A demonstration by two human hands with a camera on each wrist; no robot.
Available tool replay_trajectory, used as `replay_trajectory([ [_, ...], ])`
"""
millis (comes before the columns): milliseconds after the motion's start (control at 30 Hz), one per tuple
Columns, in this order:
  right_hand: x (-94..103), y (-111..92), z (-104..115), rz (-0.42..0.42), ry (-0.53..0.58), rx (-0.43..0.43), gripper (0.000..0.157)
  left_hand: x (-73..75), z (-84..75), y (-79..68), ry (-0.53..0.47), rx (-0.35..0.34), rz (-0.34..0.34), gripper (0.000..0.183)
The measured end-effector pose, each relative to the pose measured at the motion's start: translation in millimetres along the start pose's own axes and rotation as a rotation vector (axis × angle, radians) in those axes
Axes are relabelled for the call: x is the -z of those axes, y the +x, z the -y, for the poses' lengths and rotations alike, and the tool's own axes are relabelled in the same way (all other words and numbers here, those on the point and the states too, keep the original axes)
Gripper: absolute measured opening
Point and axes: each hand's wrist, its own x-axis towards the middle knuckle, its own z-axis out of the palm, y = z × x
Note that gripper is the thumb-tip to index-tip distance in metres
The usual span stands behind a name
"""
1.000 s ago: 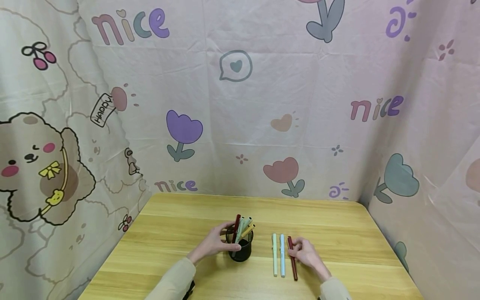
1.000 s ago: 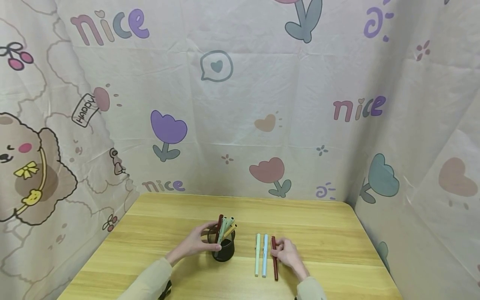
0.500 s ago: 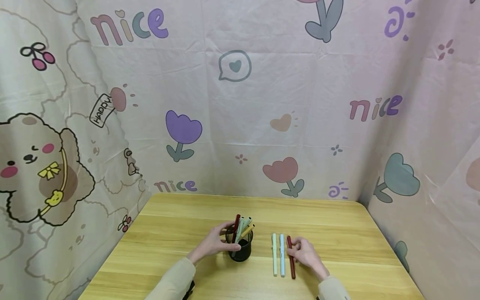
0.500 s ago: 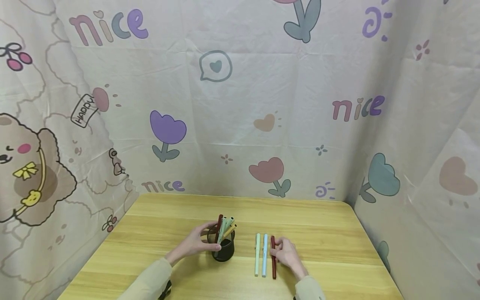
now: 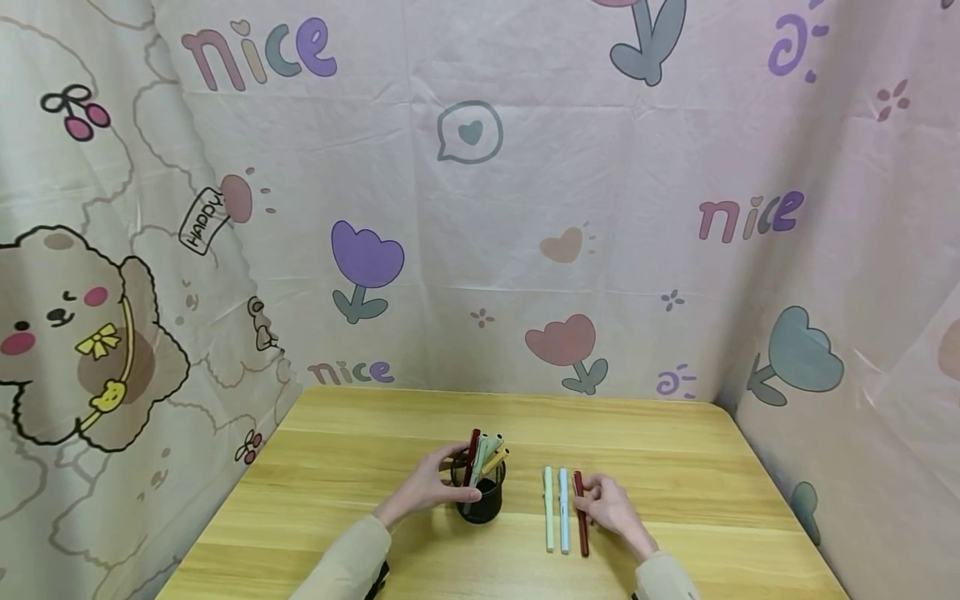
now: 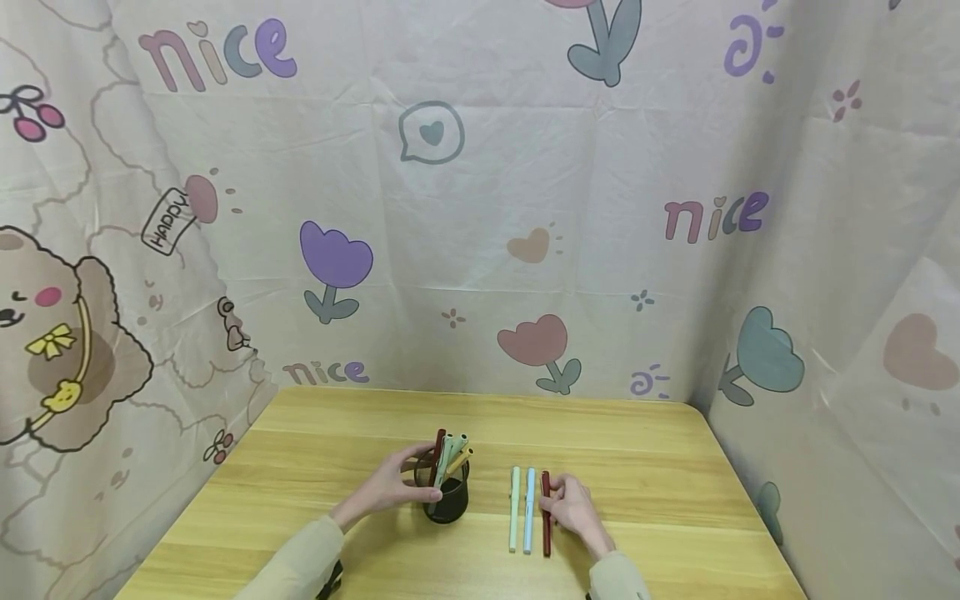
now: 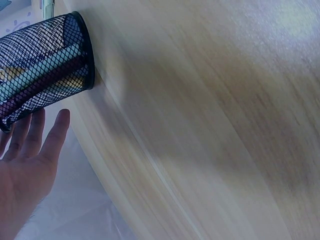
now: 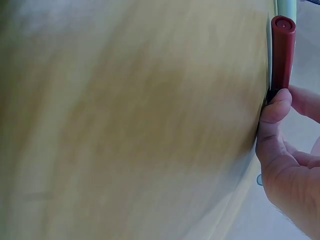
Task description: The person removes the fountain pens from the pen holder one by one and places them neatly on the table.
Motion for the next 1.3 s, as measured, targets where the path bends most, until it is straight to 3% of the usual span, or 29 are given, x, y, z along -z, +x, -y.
replay_trajectory([
  [333, 0.0, 0.0, 1.3, 0.008, -0.003, -0.011, 0.039, -1.1, 0.2, -1.6, -0.001, 0.037, 0.001, 0.092],
  [1300, -0.7, 0.0, -0.4, -0.006, -0.016, 0.016, 0.037, -1.3, 1.1, -0.2, -0.002, 0.024, -0.003, 0.093],
])
